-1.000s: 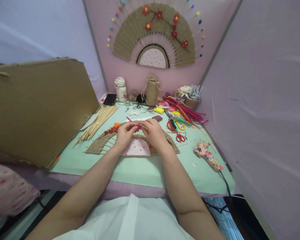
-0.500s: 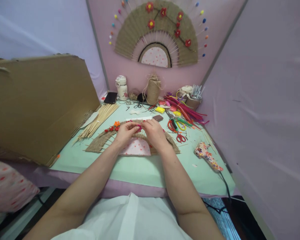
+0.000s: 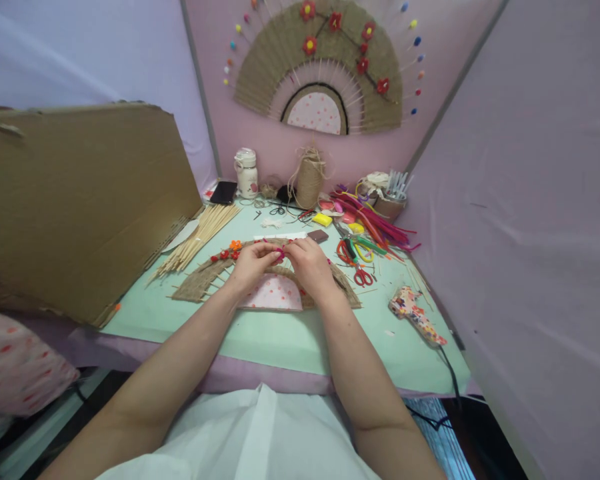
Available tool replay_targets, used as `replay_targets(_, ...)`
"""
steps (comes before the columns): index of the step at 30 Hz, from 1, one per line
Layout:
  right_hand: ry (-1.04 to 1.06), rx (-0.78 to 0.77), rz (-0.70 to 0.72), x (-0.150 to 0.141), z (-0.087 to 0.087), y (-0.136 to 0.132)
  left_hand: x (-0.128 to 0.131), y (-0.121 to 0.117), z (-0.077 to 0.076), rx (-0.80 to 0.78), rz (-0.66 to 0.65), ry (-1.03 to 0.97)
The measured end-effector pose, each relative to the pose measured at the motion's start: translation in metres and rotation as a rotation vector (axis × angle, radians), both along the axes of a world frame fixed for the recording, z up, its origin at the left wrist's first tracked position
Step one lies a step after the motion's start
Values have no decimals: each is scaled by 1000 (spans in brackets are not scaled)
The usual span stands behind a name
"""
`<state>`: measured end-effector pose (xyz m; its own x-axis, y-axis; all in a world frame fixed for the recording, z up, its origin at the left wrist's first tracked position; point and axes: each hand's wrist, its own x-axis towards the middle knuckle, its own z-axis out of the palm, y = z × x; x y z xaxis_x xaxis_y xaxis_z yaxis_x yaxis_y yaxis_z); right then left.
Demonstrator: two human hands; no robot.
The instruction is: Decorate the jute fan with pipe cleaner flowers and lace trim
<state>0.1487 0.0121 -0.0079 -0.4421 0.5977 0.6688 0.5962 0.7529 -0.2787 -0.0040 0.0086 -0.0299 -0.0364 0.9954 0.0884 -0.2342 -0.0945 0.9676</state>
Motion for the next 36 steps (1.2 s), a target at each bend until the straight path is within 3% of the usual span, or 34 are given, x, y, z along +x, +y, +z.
replay_targets(12, 51, -122, -15, 0, -8, 4, 1, -2, -3, 186, 117, 265)
replay_targets(17, 118, -129, 6, -1, -6, 4, 1, 0, -4, 182, 87, 173)
replay_targets(21, 271, -266, -21, -3, -8, 3, 1, -1, -3, 222, 92, 133)
replay_targets(25, 375, -370, -49, -4, -11, 3, 2, -7, 1, 318, 151, 275)
replay_targets(30, 244, -211, -7, -1, -10, 6, 2, -11, 4, 366, 177, 384)
replay_targets(36, 67, -98, 4, -1, -8, 5, 1, -6, 0, 288, 134, 333)
